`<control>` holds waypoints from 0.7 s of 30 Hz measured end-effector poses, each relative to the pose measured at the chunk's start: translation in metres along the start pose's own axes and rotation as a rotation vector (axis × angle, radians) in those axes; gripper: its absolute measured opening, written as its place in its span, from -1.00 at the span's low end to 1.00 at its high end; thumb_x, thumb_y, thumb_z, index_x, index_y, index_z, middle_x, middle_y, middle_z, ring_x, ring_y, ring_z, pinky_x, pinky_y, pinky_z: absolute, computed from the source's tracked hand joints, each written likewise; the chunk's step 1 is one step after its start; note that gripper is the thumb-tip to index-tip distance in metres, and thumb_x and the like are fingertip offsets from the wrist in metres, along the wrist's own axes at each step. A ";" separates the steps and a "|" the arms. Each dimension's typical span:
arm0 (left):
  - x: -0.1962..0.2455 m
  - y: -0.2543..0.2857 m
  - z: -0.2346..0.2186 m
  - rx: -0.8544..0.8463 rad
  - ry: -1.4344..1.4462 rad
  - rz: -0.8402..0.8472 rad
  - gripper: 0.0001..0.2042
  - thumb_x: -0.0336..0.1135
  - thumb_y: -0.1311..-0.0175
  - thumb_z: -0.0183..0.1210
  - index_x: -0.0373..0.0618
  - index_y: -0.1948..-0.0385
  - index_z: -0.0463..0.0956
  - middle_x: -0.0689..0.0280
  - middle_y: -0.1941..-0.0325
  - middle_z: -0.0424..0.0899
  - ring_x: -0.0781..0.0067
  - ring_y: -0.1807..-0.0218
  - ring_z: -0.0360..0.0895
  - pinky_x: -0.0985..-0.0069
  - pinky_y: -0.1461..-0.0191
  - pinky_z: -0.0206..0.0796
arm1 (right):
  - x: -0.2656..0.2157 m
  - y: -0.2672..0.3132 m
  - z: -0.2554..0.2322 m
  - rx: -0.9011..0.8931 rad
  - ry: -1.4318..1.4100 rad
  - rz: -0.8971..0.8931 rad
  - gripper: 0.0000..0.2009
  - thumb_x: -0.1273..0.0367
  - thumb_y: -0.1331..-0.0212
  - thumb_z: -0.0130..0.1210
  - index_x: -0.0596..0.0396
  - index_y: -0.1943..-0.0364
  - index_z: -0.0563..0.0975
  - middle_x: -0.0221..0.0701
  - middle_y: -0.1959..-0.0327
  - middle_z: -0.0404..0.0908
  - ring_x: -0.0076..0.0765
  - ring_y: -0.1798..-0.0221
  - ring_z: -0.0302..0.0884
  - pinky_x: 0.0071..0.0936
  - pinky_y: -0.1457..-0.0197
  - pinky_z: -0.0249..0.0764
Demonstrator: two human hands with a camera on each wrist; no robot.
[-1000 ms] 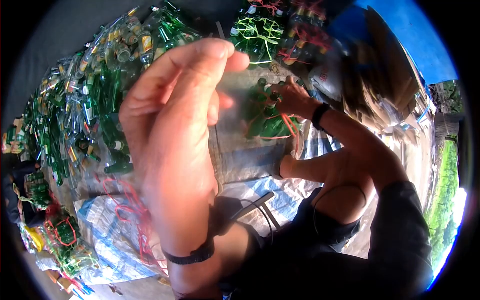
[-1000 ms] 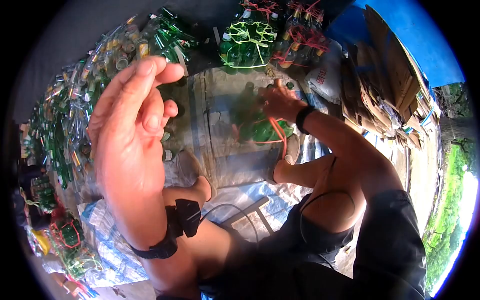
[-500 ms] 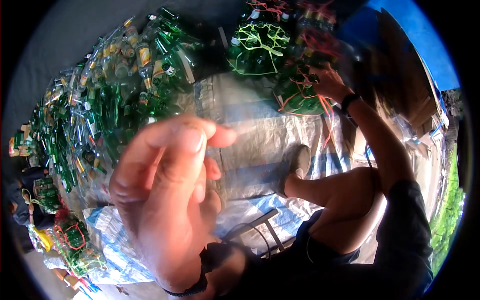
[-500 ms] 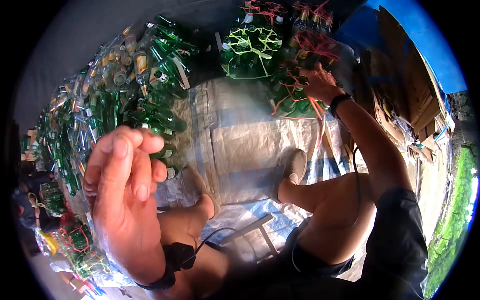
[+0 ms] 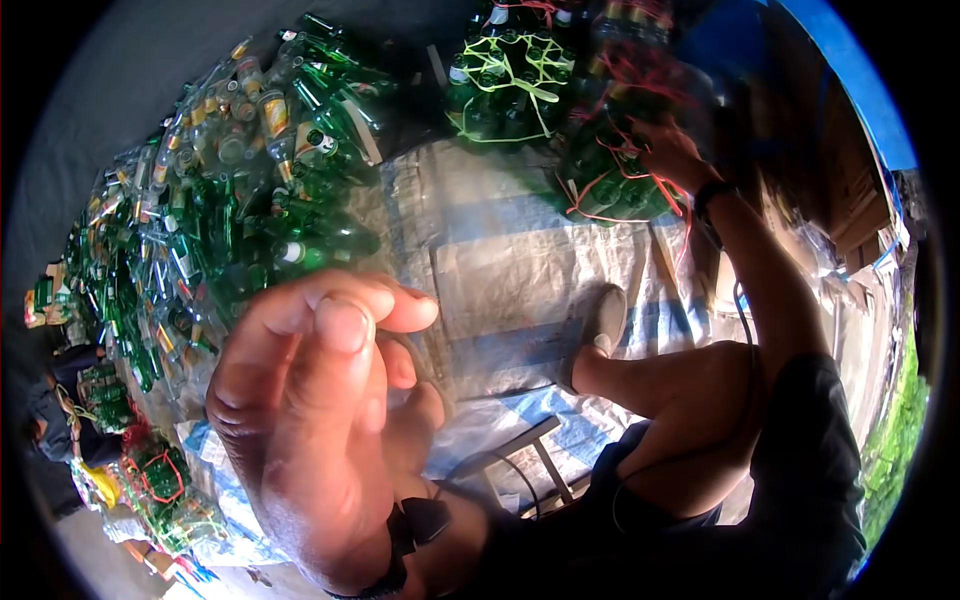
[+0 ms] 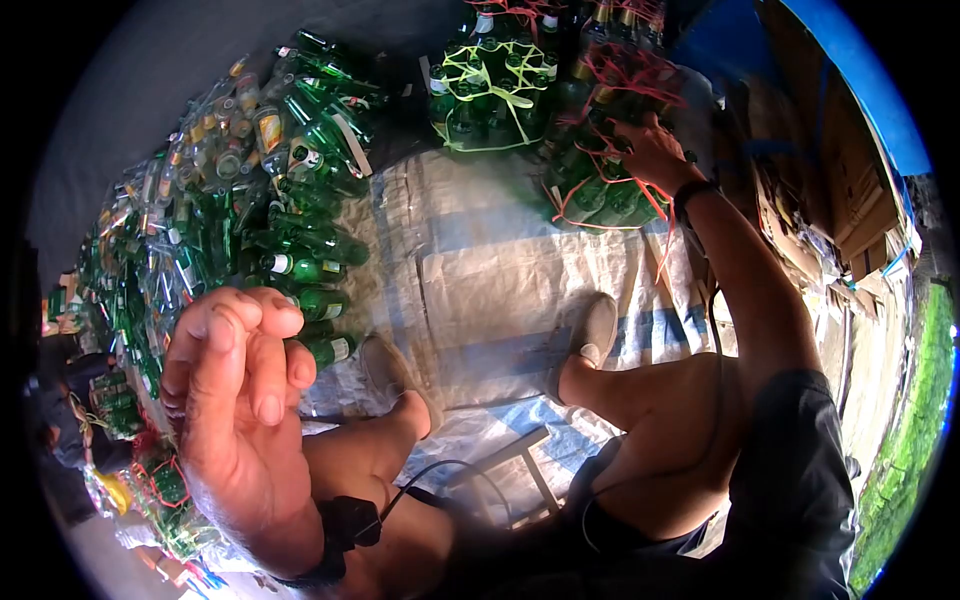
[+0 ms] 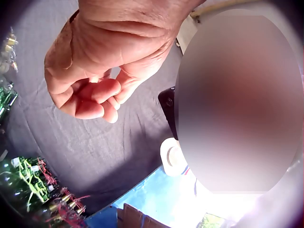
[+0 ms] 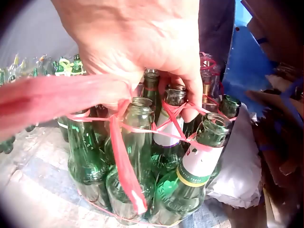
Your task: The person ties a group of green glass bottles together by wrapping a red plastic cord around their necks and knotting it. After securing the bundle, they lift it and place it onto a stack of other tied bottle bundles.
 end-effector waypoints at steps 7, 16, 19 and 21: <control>-0.006 -0.002 -0.002 0.062 0.076 -0.098 -0.82 -0.34 -0.44 0.05 -0.23 0.18 0.57 0.16 0.23 0.64 0.72 0.53 0.24 0.61 0.26 0.26 | 0.009 -0.006 0.006 0.016 -0.075 0.014 -0.41 0.31 -0.03 0.24 -0.37 -0.26 0.50 -0.01 -0.24 0.34 0.21 -0.23 0.44 -0.04 -0.29 0.42; 0.007 0.000 0.019 0.113 -0.073 -0.229 -0.83 -0.33 -0.42 0.08 -0.24 0.23 0.58 0.19 0.25 0.66 0.70 0.54 0.26 0.58 0.28 0.28 | 0.011 -0.012 0.002 0.037 -0.077 0.091 -0.43 0.33 0.02 0.29 -0.34 -0.21 0.55 -0.07 -0.25 0.35 0.18 -0.22 0.46 -0.05 -0.24 0.46; 0.004 -0.004 0.014 0.040 -0.066 -0.131 -0.84 -0.34 -0.42 0.10 -0.24 0.24 0.58 0.18 0.26 0.67 0.69 0.52 0.28 0.56 0.28 0.29 | 0.009 -0.013 0.002 0.141 -0.079 0.046 -0.46 0.30 -0.01 0.30 -0.33 -0.19 0.56 -0.07 -0.28 0.33 0.18 -0.22 0.46 -0.04 -0.23 0.47; 0.006 -0.005 0.016 0.040 -0.068 -0.125 -0.84 -0.35 -0.42 0.10 -0.25 0.23 0.59 0.16 0.27 0.67 0.68 0.51 0.31 0.56 0.28 0.29 | 0.009 -0.017 0.005 -0.005 0.005 0.132 -0.45 0.27 -0.02 0.30 -0.34 -0.22 0.54 -0.04 -0.33 0.29 0.17 -0.24 0.46 -0.03 -0.22 0.48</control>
Point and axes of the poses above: each hand's wrist, its own y-axis away from the middle knuckle, its own z-axis out of the palm, x = y × z, the point moved 2 cm from there along -y, towards the middle knuckle
